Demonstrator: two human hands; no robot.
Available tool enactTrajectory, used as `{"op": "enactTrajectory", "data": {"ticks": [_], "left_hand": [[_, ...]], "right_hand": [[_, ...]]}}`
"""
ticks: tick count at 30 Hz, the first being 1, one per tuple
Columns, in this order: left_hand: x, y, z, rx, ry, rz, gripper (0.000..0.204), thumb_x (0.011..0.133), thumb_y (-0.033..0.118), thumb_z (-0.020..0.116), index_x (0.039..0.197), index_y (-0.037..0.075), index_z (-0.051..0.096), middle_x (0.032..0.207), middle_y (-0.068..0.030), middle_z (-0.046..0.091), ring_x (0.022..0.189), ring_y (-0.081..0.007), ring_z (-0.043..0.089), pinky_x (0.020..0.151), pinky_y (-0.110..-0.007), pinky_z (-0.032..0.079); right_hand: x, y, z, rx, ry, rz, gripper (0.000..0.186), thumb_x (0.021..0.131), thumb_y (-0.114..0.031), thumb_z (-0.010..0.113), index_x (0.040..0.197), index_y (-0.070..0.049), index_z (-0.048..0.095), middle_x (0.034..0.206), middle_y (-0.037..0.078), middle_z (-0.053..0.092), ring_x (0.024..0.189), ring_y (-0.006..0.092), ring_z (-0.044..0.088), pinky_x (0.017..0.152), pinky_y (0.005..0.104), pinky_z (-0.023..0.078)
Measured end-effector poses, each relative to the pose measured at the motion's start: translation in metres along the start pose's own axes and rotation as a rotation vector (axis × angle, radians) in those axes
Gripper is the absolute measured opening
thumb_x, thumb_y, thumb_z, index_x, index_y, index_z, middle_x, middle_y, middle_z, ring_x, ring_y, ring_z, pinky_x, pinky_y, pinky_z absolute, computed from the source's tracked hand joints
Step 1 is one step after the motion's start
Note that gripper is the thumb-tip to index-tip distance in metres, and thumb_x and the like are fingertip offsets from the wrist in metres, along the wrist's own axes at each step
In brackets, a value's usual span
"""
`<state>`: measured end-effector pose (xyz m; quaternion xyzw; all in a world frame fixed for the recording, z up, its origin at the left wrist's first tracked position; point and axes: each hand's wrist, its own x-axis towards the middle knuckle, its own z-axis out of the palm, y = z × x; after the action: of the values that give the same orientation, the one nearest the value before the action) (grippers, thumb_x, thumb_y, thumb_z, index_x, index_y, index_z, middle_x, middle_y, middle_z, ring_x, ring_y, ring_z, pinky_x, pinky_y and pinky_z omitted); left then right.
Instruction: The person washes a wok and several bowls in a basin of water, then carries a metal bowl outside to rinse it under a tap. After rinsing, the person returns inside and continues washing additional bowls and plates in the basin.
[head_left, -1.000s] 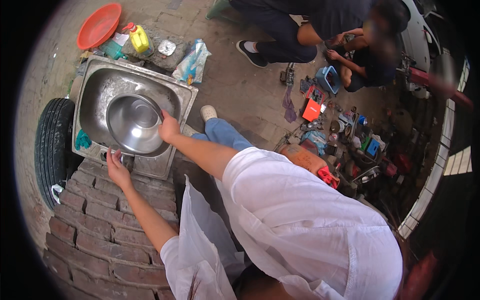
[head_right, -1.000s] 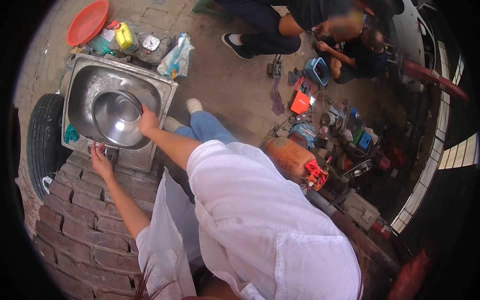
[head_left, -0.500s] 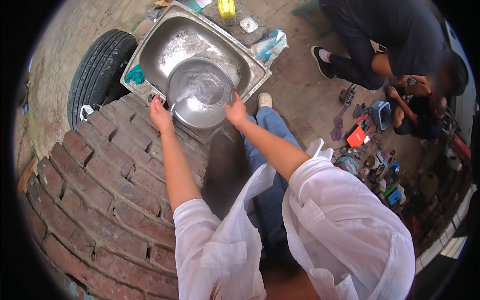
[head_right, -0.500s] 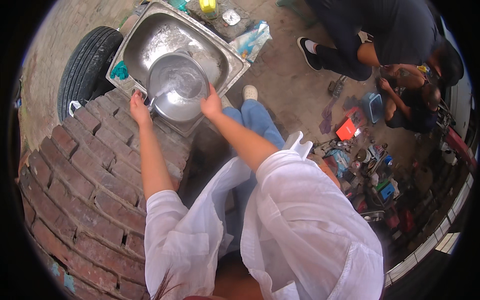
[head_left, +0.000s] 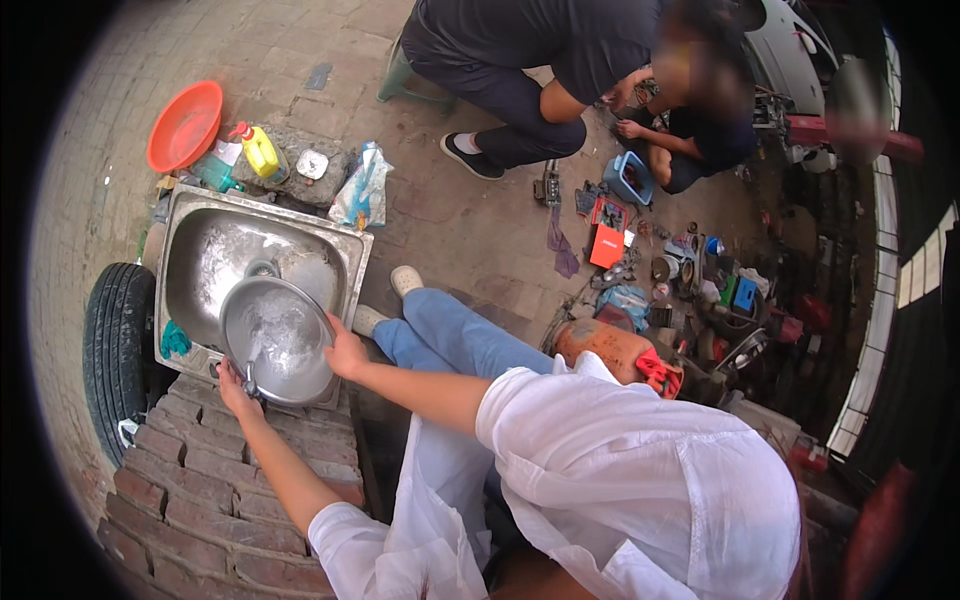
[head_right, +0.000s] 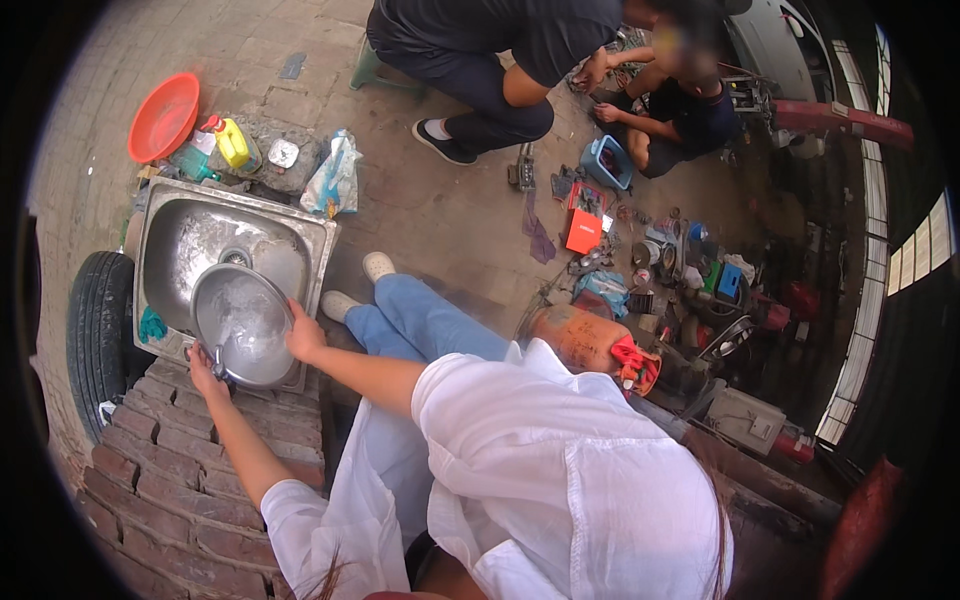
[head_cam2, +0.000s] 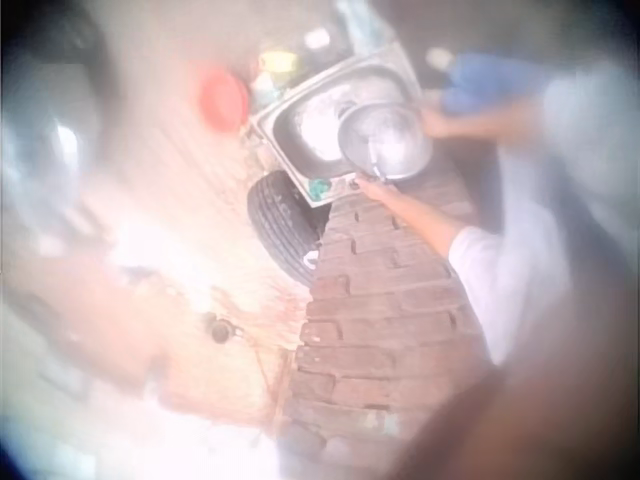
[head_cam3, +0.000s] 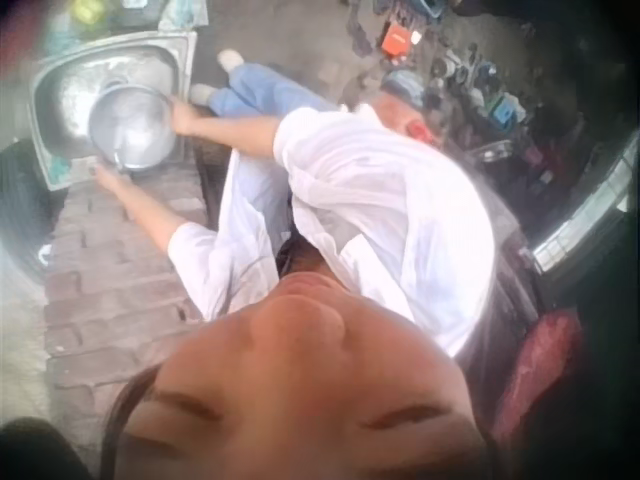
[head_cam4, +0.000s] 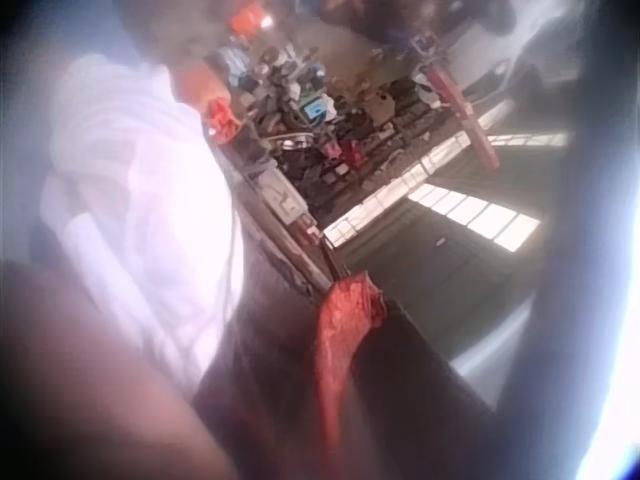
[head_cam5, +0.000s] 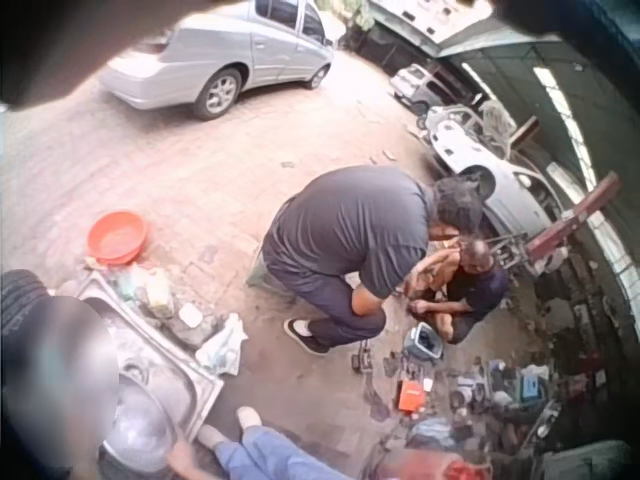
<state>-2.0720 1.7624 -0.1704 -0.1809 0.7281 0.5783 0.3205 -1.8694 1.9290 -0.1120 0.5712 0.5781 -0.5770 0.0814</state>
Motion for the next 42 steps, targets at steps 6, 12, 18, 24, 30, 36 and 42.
{"op": "enactTrajectory", "data": {"ticks": [6, 12, 18, 24, 30, 36, 42], "left_hand": [[0.001, 0.0, -0.008, -0.022, 0.068, -0.013, 0.061, 0.094, 0.044, 0.036, 0.123, -0.008, 0.044, 0.123, -0.017, 0.051, 0.112, -0.0241, 0.049, 0.095, -0.034, 0.037], [0.002, 0.002, -0.01, -0.031, 0.064, -0.025, 0.058, 0.095, 0.043, 0.035, 0.123, -0.007, 0.045, 0.121, -0.0161, 0.052, 0.111, -0.0237, 0.049, 0.096, -0.034, 0.037], [0.003, 0.004, -0.011, -0.079, 0.083, -0.043, 0.056, 0.096, 0.04, 0.032, 0.123, -0.007, 0.046, 0.12, -0.0156, 0.053, 0.109, -0.023, 0.05, 0.095, -0.034, 0.038], [-0.001, 0.001, -0.01, -0.112, 0.102, -0.063, 0.056, 0.096, 0.04, 0.031, 0.122, -0.007, 0.047, 0.12, -0.0152, 0.053, 0.108, -0.0232, 0.05, 0.094, -0.034, 0.039], [0.0, 0.005, -0.009, -0.179, 0.112, -0.064, 0.055, 0.097, 0.039, 0.029, 0.122, -0.007, 0.046, 0.12, -0.0158, 0.053, 0.11, -0.0246, 0.05, 0.095, -0.036, 0.038], [-0.005, 0.008, -0.004, -0.193, 0.123, -0.089, 0.055, 0.098, 0.038, 0.026, 0.123, -0.006, 0.046, 0.123, -0.0158, 0.051, 0.113, -0.0246, 0.048, 0.097, -0.036, 0.037], [-0.003, 0.009, -0.012, -0.207, 0.11, -0.086, 0.055, 0.097, 0.039, 0.027, 0.123, -0.006, 0.047, 0.123, -0.0156, 0.051, 0.112, -0.0245, 0.048, 0.097, -0.036, 0.037]], "right_hand": [[-0.011, -0.002, 0.002, 0.048, -0.018, 0.019, 0.068, 0.075, -0.007, 0.052, 0.138, -0.016, 0.026, 0.112, 0.02, 0.056, 0.101, 0.0375, 0.054, 0.086, 0.0437, 0.044], [-0.013, -0.006, 0.0, 0.034, -0.024, 0.034, 0.07, 0.074, -0.006, 0.051, 0.138, -0.015, 0.026, 0.11, 0.021, 0.056, 0.1, 0.0384, 0.054, 0.086, 0.044, 0.044], [-0.014, -0.007, -0.007, 0.074, -0.035, 0.012, 0.069, 0.073, -0.005, 0.051, 0.137, -0.014, 0.027, 0.113, 0.022, 0.055, 0.102, 0.0384, 0.053, 0.087, 0.043, 0.043], [-0.016, -0.007, -0.012, 0.086, -0.039, -0.015, 0.067, 0.073, -0.005, 0.05, 0.136, -0.014, 0.028, 0.115, 0.021, 0.054, 0.103, 0.0384, 0.052, 0.088, 0.0432, 0.043], [-0.01, -0.005, -0.009, 0.07, -0.038, -0.045, 0.067, 0.073, -0.004, 0.05, 0.136, -0.014, 0.029, 0.115, 0.02, 0.054, 0.103, 0.0382, 0.052, 0.088, 0.0433, 0.043], [-0.007, -0.002, -0.009, 0.082, -0.029, -0.061, 0.067, 0.072, -0.004, 0.051, 0.135, -0.014, 0.029, 0.116, 0.02, 0.053, 0.104, 0.038, 0.052, 0.088, 0.0432, 0.043], [-0.011, -0.013, -0.012, 0.061, -0.104, 0.011, 0.067, 0.073, -0.004, 0.051, 0.135, -0.014, 0.029, 0.118, 0.019, 0.053, 0.106, 0.037, 0.052, 0.089, 0.0422, 0.043]]}}
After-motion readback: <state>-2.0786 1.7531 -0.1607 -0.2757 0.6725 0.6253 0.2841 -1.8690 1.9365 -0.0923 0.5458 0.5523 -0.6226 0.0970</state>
